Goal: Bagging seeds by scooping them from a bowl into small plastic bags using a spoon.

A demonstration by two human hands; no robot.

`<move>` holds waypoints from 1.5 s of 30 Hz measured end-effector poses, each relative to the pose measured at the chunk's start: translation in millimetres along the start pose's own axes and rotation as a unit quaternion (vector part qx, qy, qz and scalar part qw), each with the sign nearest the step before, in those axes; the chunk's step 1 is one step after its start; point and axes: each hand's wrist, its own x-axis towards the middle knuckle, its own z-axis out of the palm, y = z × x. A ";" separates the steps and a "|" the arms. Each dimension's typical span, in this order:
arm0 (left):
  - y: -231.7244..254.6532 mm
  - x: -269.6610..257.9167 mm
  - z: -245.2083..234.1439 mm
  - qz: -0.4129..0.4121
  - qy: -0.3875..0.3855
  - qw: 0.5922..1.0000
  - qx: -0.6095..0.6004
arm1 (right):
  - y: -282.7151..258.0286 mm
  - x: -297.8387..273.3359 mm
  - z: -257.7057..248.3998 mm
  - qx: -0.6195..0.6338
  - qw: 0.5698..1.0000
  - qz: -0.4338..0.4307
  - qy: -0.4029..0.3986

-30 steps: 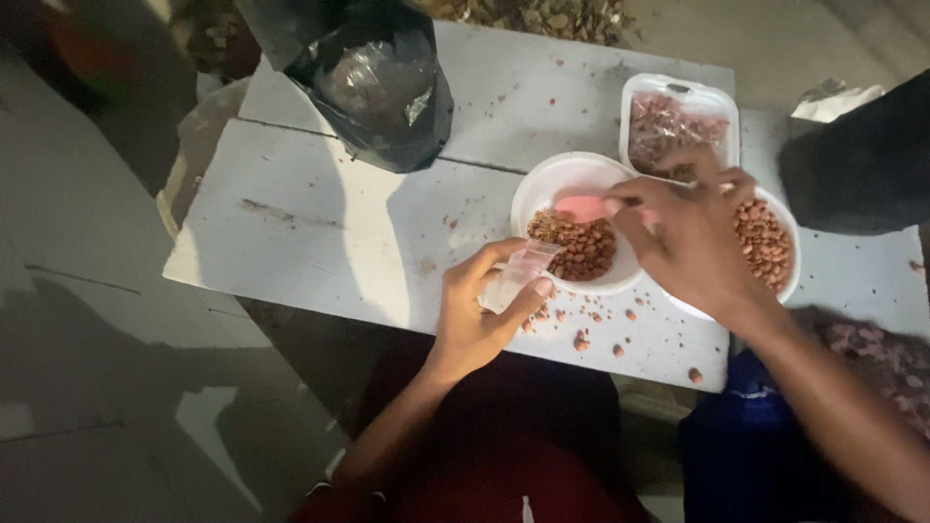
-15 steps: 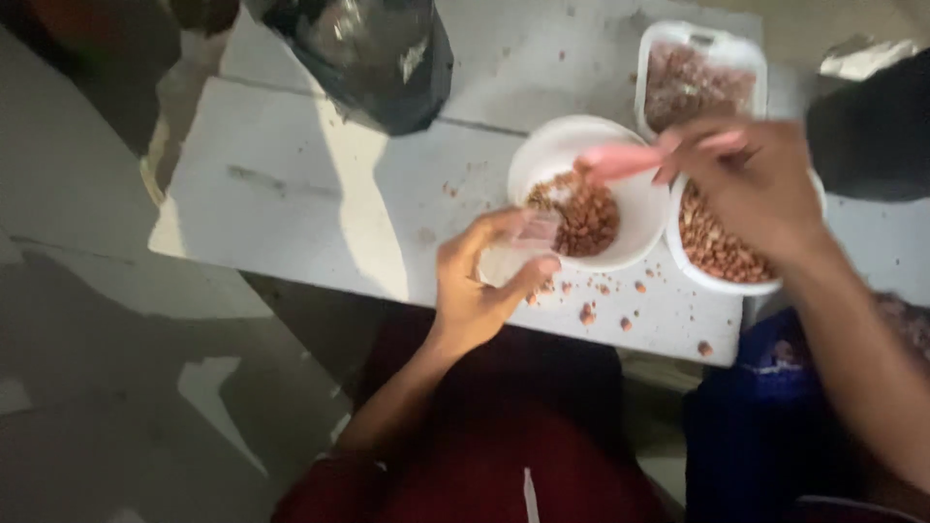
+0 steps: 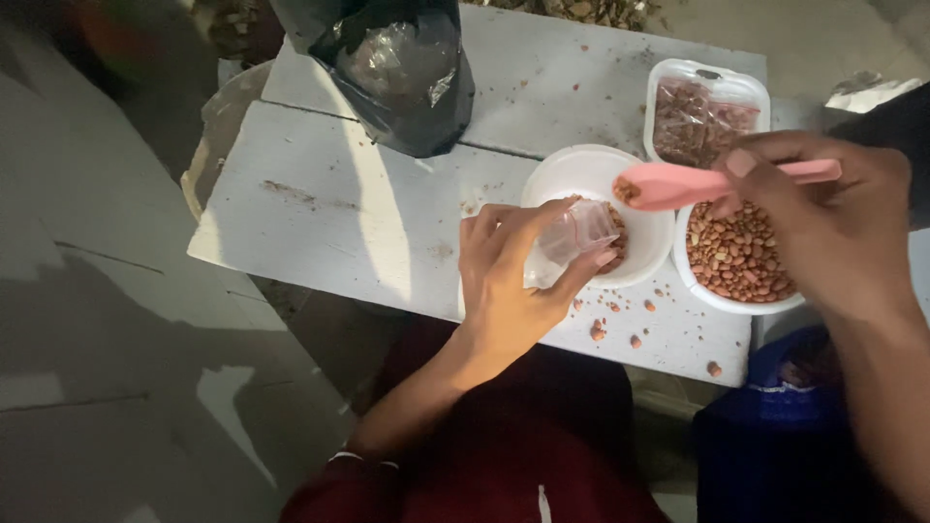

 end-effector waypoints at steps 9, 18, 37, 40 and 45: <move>-7.1 -7.4 9.4 0.027 -0.022 0.998 0.049 | -10.8 -8.9 -4.8 -0.028 0.995 -0.068 -0.073; -2.6 -8.8 12.6 0.039 -0.028 0.996 0.072 | -11.2 -15.2 -1.4 -0.106 0.976 -0.178 -0.068; -22.7 -25.7 1.7 0.019 0.023 0.998 -0.053 | 60.0 15.1 31.5 -0.162 0.954 -0.251 -0.025; -22.5 -26.5 -0.8 -0.001 0.010 0.997 -0.078 | 73.3 15.2 40.9 -0.236 0.940 -0.237 -0.068; -23.8 -27.5 -1.7 -0.003 -0.007 0.997 -0.082 | 72.3 13.3 48.1 -0.237 0.947 -0.198 -0.085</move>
